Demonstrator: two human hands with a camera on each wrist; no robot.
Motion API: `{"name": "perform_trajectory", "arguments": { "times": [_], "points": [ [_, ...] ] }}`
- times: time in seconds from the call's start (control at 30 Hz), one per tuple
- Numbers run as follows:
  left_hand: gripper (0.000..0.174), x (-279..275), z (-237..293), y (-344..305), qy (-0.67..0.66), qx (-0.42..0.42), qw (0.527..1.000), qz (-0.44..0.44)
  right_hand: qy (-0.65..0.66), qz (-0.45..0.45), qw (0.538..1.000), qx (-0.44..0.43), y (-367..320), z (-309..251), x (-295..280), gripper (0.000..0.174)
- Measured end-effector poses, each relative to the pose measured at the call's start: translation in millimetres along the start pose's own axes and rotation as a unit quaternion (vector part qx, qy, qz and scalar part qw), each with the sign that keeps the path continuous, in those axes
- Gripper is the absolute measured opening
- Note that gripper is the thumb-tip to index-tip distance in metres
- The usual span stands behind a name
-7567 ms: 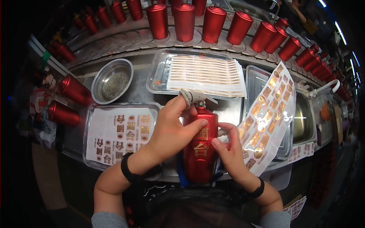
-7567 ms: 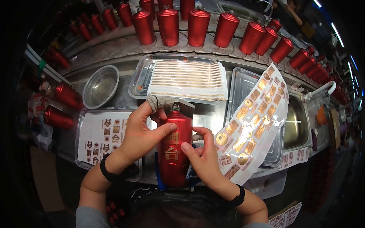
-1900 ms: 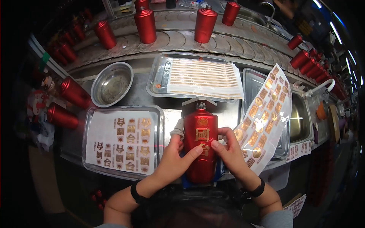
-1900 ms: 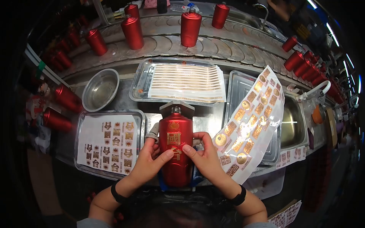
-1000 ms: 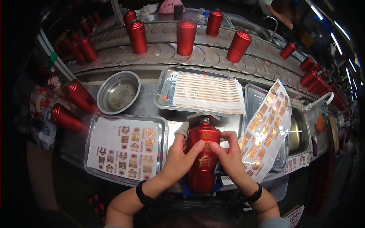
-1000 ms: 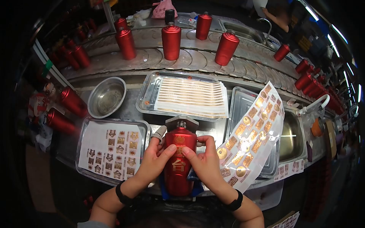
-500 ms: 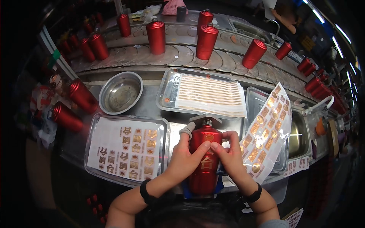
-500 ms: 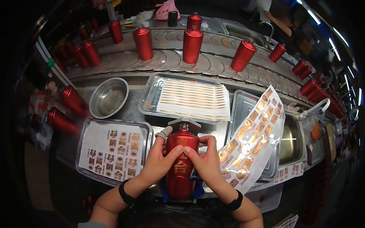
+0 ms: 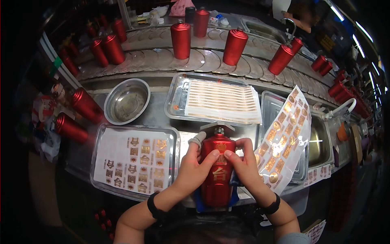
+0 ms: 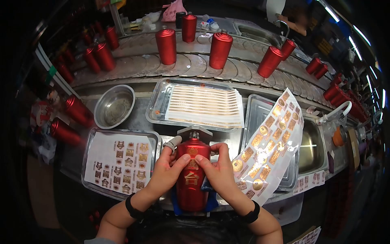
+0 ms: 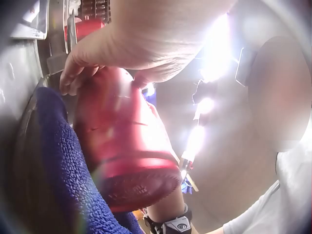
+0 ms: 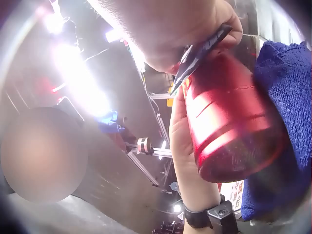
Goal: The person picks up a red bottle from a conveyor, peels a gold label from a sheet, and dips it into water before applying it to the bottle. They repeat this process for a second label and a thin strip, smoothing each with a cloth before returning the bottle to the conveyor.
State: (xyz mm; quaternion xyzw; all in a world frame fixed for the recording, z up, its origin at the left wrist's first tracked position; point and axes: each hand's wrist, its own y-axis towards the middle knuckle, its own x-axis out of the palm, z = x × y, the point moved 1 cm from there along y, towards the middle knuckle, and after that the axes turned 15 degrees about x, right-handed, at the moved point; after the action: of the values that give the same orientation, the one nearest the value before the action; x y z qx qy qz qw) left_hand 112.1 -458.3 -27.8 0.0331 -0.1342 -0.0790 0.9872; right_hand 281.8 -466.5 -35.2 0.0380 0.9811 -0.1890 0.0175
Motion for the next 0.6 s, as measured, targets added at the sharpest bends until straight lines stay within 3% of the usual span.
{"name": "perform_trajectory", "arguments": {
  "times": [0.27, 0.47, 0.6],
  "points": [
    [0.066, 5.8, -0.3, 2.9, 0.012, 0.028, 0.999, 0.009, -0.104, 0.032, 0.994, 0.029, 0.7, -10.1, -4.1, 0.043],
    [0.059, 0.8, -5.5, 6.4, 0.024, -0.004, 0.999, 0.036, -0.057, 0.044, 0.997, -0.001, 6.7, -0.7, -3.4, 0.048],
    [0.053, 3.5, -1.6, 3.1, -0.011, 0.007, 1.0, 0.023, -0.109, 0.046, 0.993, -0.009, 3.7, -5.8, -7.4, 0.049]
  ]
}}
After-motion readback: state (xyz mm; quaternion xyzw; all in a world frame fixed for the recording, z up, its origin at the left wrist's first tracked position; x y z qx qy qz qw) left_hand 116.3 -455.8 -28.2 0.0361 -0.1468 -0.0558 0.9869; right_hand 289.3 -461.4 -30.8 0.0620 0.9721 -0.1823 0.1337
